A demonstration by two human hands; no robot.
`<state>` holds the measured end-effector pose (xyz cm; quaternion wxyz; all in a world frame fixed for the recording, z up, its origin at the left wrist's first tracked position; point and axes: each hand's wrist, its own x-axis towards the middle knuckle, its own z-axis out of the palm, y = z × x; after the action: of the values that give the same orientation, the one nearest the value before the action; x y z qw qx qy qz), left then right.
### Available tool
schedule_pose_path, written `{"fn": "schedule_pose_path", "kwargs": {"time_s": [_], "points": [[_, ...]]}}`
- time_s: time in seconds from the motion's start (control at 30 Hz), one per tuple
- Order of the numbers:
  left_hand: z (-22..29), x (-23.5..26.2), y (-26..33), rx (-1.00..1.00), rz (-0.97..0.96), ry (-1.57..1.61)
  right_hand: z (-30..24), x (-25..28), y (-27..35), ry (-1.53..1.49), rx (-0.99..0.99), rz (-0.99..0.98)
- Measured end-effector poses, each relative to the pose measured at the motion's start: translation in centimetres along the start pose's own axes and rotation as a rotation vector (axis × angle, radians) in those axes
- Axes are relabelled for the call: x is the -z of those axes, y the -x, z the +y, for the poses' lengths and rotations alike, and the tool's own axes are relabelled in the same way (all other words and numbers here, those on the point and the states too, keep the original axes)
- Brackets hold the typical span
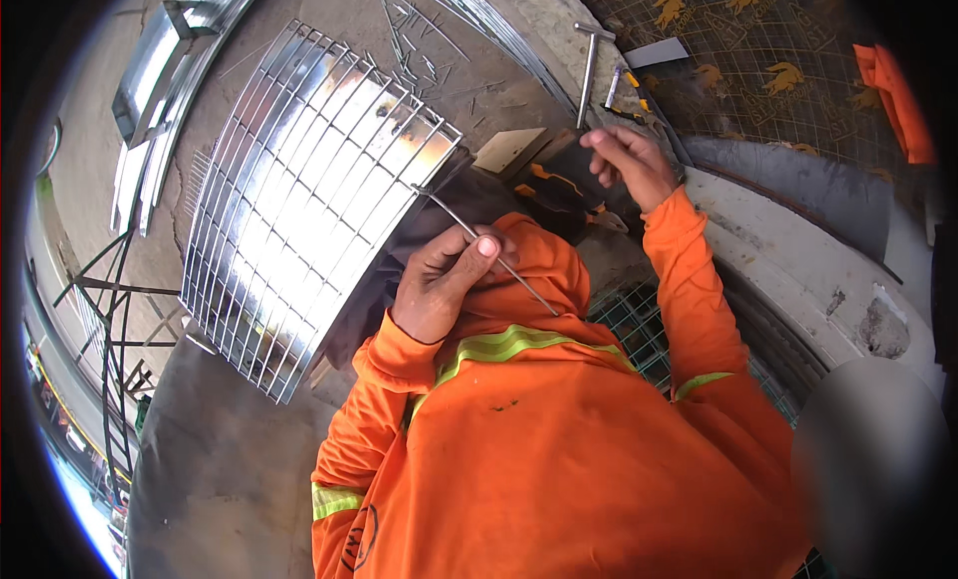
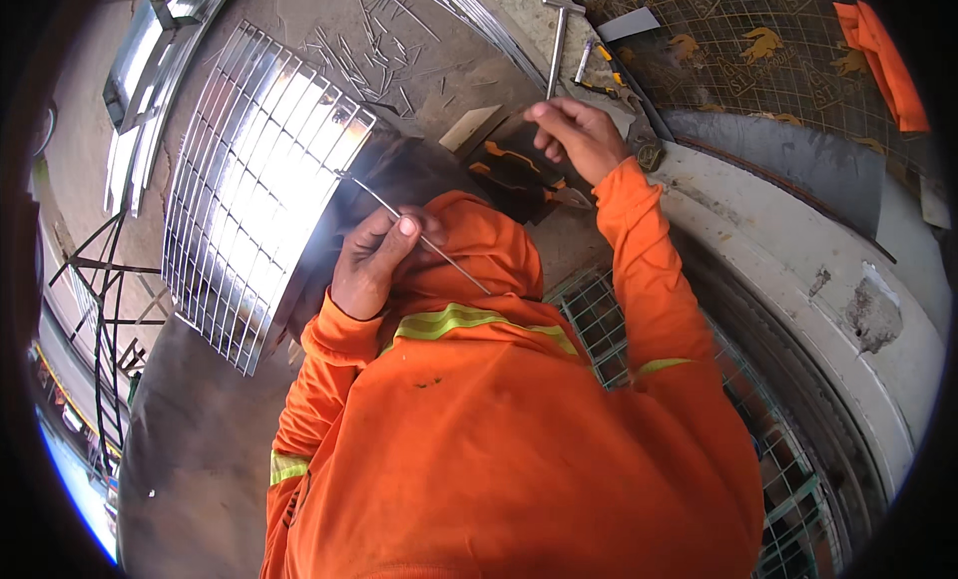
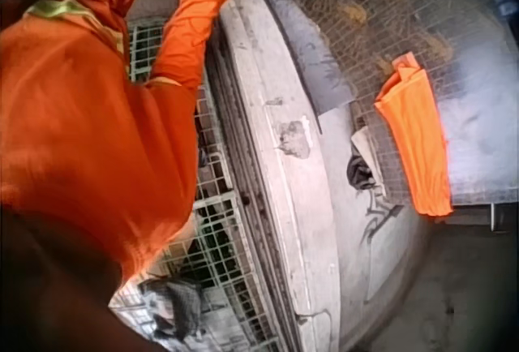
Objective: Assembling a metal wire grid by bending and attaching wire pieces with pliers.
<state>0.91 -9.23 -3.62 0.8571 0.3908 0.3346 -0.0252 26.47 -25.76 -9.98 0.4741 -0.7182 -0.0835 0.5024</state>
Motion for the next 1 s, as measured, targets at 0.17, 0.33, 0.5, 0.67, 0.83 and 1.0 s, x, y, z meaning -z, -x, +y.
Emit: {"fn": "schedule_pose_path", "kwargs": {"time_s": [0.17,0.33,0.5,0.67,0.83,1.0], "points": [[-0.2,0.4,0.1,0.021,-0.081,0.031,18.1,13.4,-13.5,-0.052,-0.507,0.581],[0.0,-0.4,0.5,0.015,-0.032,0.100,24.2,16.4,-18.4,-0.237,-0.628,0.623],[1.0,-1.7,-0.3,0.064,0.001,0.047,29.5,16.1,-22.9,-0.439,-0.660,0.460],[0.3,2.5,5.5,-0.163,-0.167,0.246,24.6,38.5,-33.2,-0.737,-0.503,0.630],[0.8,-2.0,0.0,0.070,0.031,0.041,29.5,15.8,-23.8,-0.857,-0.531,0.754],[0.8,-1.4,0.5,0.027,-0.090,0.052,25.2,25.3,-18.1,-0.716,-0.241,0.662]]}}
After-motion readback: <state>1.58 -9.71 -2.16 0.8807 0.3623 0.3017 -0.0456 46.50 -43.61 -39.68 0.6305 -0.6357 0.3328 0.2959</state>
